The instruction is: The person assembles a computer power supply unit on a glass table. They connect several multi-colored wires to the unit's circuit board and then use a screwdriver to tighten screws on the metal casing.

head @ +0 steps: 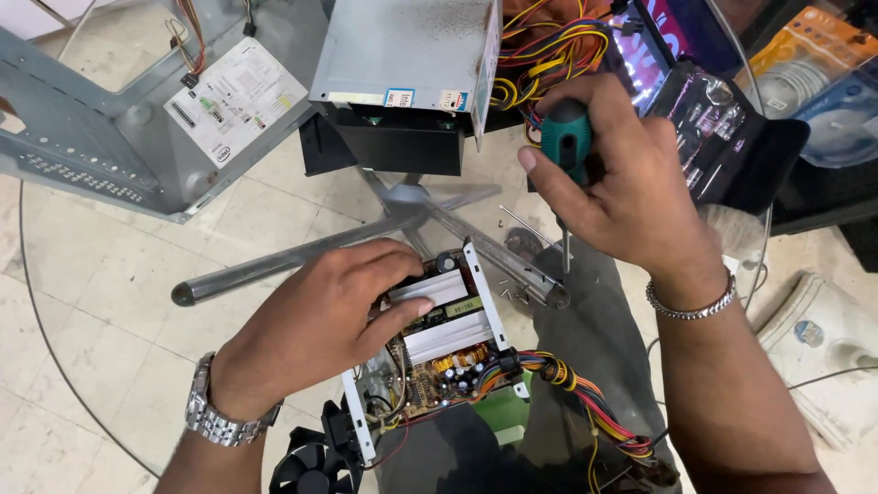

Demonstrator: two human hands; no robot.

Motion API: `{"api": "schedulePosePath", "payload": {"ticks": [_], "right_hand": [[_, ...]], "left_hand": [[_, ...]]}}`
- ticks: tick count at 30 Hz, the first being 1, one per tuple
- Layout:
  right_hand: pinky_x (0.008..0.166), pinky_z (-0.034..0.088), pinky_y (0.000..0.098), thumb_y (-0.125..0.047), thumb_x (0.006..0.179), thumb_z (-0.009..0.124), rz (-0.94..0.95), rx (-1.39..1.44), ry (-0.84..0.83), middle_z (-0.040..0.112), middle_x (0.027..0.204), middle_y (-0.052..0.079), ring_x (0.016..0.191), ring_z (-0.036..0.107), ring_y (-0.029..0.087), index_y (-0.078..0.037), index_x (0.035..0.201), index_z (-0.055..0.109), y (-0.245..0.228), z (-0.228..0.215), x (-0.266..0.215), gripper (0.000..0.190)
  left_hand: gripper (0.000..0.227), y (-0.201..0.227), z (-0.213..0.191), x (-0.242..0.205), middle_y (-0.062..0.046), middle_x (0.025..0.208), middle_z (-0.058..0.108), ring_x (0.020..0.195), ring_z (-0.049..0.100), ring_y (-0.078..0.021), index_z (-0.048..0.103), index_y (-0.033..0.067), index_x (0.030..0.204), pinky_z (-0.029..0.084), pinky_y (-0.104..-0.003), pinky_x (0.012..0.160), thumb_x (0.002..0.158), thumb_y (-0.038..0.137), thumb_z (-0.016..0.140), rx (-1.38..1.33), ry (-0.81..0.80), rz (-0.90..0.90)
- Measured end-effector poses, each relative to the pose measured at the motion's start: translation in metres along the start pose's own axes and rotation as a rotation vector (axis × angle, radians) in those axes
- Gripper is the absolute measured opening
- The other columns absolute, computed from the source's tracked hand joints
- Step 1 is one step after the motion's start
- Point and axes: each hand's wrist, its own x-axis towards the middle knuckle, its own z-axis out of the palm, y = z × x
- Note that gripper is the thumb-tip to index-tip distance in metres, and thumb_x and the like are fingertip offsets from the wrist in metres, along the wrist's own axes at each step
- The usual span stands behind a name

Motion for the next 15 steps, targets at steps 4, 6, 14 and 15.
{"api": "schedulePosePath", "payload": {"ticks": [4, 6, 14, 15], "right_hand": [[0.065, 0.044, 0.033, -0.016, 0.108, 0.069, 0.02, 0.022, -0.007, 0.062, 0.101, 0.006, 0.066, 0.053, 0.021, 0.002, 0.126, 0.052, -0.003, 0.003, 0.0, 0.031], [0.075, 0.048, 0.0339, -0.016, 0.104, 0.069, 0.048, 0.053, -0.026, 0.064, 0.108, 0.006, 0.081, 0.061, 0.022, 0.0, 0.125, 0.053, -0.007, 0.003, 0.0, 0.031], [0.067, 0.04, 0.0315, -0.018, 0.102, 0.07, -0.02, 0.153, -0.103, 0.057, 0.098, 0.006, 0.069, 0.044, 0.021, -0.001, 0.116, 0.053, -0.014, 0.012, 0.0, 0.028], [0.069, 0.041, 0.0313, -0.017, 0.102, 0.07, -0.038, 0.161, -0.088, 0.057, 0.1, 0.007, 0.071, 0.045, 0.022, 0.0, 0.116, 0.053, -0.015, 0.012, 0.0, 0.028]], "left_hand": [[0.028, -0.002, 0.0, -0.001, -0.008, 0.106, 0.071, 0.094, 0.069, -0.027, 0.066, 0.0027, 0.11, 0.054, -0.04, 0.08, 0.097, 0.028, 0.066, -0.001, -0.021, -0.027], [0.033, -0.001, -0.002, 0.0, -0.007, 0.105, 0.071, 0.094, 0.068, -0.026, 0.068, 0.0047, 0.11, 0.055, -0.041, 0.079, 0.098, 0.035, 0.064, -0.012, -0.05, -0.047], [0.041, 0.0, -0.004, 0.001, -0.002, 0.109, 0.066, 0.095, 0.065, -0.0224, 0.064, 0.0099, 0.114, 0.055, -0.042, 0.067, 0.092, 0.043, 0.072, 0.008, -0.158, -0.128], [0.037, -0.001, -0.005, 0.001, -0.003, 0.111, 0.066, 0.095, 0.066, -0.0226, 0.064, 0.0091, 0.113, 0.057, -0.042, 0.065, 0.095, 0.04, 0.069, 0.007, -0.145, -0.115]]}}
